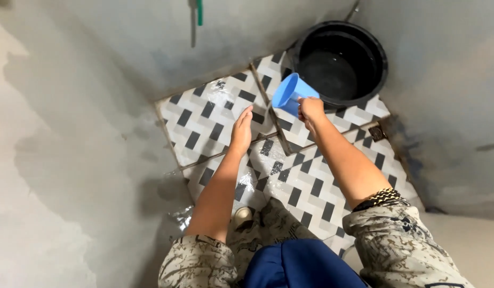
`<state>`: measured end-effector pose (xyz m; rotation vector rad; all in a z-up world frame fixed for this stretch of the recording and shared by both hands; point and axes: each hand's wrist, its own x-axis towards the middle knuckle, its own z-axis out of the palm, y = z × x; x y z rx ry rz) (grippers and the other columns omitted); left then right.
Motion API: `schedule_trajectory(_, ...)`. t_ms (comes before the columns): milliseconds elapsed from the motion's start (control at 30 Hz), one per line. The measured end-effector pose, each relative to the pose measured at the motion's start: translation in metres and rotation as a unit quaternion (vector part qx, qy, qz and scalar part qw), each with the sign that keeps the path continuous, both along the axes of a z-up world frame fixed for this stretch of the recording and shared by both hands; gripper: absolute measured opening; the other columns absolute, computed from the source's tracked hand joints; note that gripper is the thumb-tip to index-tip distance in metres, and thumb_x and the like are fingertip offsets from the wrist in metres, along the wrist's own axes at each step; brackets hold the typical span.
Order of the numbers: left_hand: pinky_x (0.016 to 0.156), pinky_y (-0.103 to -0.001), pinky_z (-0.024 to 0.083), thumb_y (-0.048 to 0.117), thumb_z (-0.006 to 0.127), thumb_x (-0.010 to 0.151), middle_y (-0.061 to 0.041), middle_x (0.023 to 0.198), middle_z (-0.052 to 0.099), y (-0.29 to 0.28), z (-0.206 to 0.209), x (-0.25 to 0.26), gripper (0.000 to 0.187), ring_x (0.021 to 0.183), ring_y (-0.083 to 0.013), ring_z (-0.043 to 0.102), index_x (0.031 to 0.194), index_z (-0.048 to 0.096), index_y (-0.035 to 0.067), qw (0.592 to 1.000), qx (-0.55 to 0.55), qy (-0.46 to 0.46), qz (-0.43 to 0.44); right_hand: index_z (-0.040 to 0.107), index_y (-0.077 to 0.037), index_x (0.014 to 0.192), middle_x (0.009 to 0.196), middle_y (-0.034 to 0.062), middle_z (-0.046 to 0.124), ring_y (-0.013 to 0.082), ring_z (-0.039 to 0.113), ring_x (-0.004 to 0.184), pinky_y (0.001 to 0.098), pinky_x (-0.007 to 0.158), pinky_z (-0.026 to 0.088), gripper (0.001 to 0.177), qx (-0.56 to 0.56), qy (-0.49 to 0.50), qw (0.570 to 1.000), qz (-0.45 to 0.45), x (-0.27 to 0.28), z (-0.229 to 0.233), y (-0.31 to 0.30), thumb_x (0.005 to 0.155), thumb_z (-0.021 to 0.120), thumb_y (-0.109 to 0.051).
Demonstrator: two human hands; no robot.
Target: Washing and rinsing plastic buckets and a scoop in a bathroom.
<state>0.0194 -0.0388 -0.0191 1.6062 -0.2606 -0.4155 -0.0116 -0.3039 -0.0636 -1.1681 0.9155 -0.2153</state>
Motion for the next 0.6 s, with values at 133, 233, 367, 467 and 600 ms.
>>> schedule_trajectory(133,0.116,-0.033,0.034,0.033,0.045,0.105,-0.013,0.147,0.059,-0.016,0.002,-0.004,0.049,0.14,-0.0246,0.051,0.142,0.058,0.005,0.999,0.027,-0.001,-0.04,0.053,-0.007,0.094,0.069,-0.0006,0.049,0.0106,0.045,0.057,0.0261,0.05,0.037,0.015,0.179,-0.005,0.984,-0.017,-0.022,-0.019,-0.013,0.1,0.062,-0.018)
schedule_trajectory(233,0.115,-0.034,0.035,0.034,0.045,0.104,-0.013,0.145,0.06,-0.027,0.003,-0.007,0.049,0.138,-0.0247,0.052,0.142,0.059,0.006,0.997,0.047,0.012,-0.066,0.055,-0.01,0.093,0.069,-0.002,0.049,0.0095,0.043,0.058,0.0247,0.053,0.036,0.013,0.226,-0.028,0.974,-0.024,-0.045,0.0,-0.008,0.1,0.057,-0.021)
schedule_trajectory(367,0.116,-0.034,0.035,0.034,0.045,0.105,-0.013,0.146,0.061,-0.044,-0.017,-0.002,0.048,0.14,-0.025,0.052,0.141,0.059,0.006,0.993,0.037,0.007,-0.108,0.052,-0.013,0.092,0.067,-0.0024,0.047,0.0099,0.042,0.057,0.025,0.052,0.034,0.014,0.216,-0.036,0.975,-0.024,-0.066,0.02,0.0,0.101,0.056,-0.022)
schedule_trajectory(467,0.117,-0.034,0.035,0.034,0.045,0.106,-0.014,0.147,0.06,-0.057,-0.026,-0.002,0.047,0.141,-0.0256,0.051,0.142,0.058,0.006,0.991,0.024,0.007,-0.133,0.052,-0.011,0.093,0.068,-0.0018,0.048,0.0104,0.041,0.058,0.0255,0.053,0.035,0.015,0.217,-0.048,0.974,-0.043,-0.078,0.018,-0.005,0.102,0.056,-0.022)
schedule_trajectory(600,0.117,-0.034,0.034,0.034,0.044,0.106,-0.013,0.149,0.058,-0.074,-0.016,-0.01,0.047,0.142,-0.0255,0.049,0.143,0.058,0.007,0.987,0.028,0.015,-0.159,0.051,-0.01,0.093,0.069,-0.0011,0.049,0.0112,0.041,0.058,0.0266,0.053,0.036,0.016,0.231,-0.082,0.966,-0.08,-0.095,0.008,-0.02,0.103,0.057,-0.022)
